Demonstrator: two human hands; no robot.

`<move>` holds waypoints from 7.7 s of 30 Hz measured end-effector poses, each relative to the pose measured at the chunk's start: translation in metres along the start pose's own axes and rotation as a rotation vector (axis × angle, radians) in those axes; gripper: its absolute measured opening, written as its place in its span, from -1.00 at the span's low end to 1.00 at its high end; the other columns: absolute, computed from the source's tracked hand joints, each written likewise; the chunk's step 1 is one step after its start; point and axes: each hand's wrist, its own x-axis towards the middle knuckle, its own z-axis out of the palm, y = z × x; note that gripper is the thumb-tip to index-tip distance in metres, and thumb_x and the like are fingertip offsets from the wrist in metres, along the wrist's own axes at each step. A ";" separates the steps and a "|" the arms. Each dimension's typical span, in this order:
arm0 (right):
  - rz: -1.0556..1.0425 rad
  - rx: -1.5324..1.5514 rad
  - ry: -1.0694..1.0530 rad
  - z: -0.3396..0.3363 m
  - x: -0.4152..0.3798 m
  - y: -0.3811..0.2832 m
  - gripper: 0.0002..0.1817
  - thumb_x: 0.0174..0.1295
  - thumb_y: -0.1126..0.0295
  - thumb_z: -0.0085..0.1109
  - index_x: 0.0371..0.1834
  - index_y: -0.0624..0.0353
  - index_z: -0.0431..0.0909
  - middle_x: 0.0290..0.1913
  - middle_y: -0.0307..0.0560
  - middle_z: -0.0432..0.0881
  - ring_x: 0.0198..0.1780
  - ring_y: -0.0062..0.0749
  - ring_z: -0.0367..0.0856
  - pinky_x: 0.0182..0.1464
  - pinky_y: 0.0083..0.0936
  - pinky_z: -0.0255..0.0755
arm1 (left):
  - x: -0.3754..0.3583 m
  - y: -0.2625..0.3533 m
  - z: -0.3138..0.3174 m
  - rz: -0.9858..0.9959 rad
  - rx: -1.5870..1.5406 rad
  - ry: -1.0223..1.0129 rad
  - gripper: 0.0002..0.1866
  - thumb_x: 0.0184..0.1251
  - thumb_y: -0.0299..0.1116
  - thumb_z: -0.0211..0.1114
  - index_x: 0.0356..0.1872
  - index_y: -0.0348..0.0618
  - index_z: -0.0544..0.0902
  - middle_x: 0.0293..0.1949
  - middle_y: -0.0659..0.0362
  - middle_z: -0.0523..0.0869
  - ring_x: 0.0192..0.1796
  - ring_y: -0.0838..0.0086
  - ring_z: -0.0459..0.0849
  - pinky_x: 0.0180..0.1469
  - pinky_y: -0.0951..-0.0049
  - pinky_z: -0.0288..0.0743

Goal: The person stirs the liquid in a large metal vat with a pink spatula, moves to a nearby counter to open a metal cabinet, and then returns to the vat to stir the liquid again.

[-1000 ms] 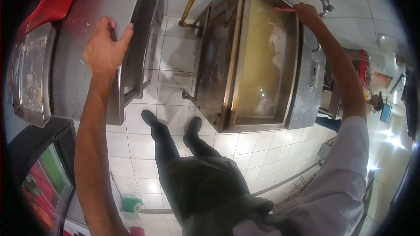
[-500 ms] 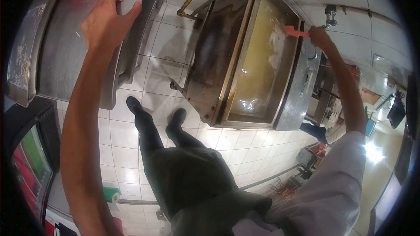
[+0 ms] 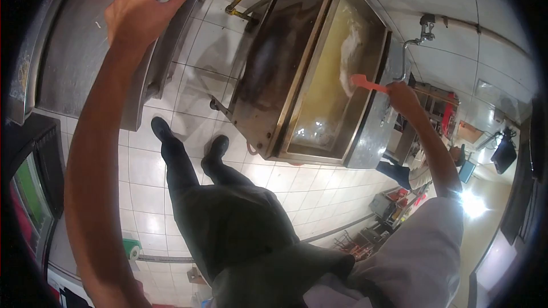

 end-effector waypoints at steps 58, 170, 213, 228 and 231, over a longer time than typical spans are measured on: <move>0.159 -0.123 -0.094 0.014 -0.073 -0.088 -0.85 0.22 0.45 0.09 -0.25 0.17 0.66 -0.28 0.10 0.72 -0.20 0.13 0.74 -0.10 -0.06 0.66 | -0.007 -0.022 -0.004 0.150 -0.294 0.122 -0.64 0.12 -0.24 0.47 -0.19 -0.19 0.54 -0.25 0.05 0.63 -0.12 0.18 0.67 -0.06 0.17 0.53; 0.334 1.956 0.104 0.036 -0.295 -0.168 -0.65 0.46 0.31 0.11 0.27 0.03 0.44 -0.34 -0.38 0.49 -0.45 -0.75 0.36 -0.46 -0.73 0.24 | -0.075 0.023 -0.032 0.263 -0.229 -0.011 -0.83 0.21 -0.37 0.34 -0.23 -0.03 0.52 -0.35 0.19 0.53 -0.32 0.26 0.57 -0.25 0.27 0.46; 0.082 -0.150 0.296 -0.029 0.170 0.137 -0.87 0.25 0.44 0.15 -0.26 0.28 0.60 -0.17 0.26 0.68 -0.05 0.15 0.70 -0.01 -0.05 0.58 | -0.032 0.013 -0.001 0.092 -0.004 -0.061 -0.74 0.36 -0.17 0.32 -0.23 -0.01 0.42 -0.34 0.16 0.66 -0.30 0.10 0.67 -0.27 0.13 0.47; -0.053 -0.196 0.413 -0.092 0.104 0.073 -0.86 0.28 0.44 0.09 -0.26 0.25 0.63 -0.26 0.19 0.68 -0.15 0.12 0.72 -0.12 -0.06 0.62 | -0.033 0.008 -0.002 0.081 -0.048 -0.060 -0.73 0.35 -0.16 0.33 -0.23 0.00 0.42 -0.36 0.19 0.65 -0.32 0.16 0.65 -0.26 0.17 0.48; 0.005 -0.348 0.332 -0.096 0.112 0.070 -0.86 0.31 0.46 0.04 -0.26 0.22 0.61 -0.25 0.18 0.67 -0.13 0.11 0.73 -0.13 -0.08 0.64 | -0.033 0.009 0.000 0.087 -0.046 -0.056 -0.73 0.35 -0.16 0.33 -0.22 0.00 0.42 -0.34 0.20 0.66 -0.31 0.15 0.66 -0.26 0.17 0.48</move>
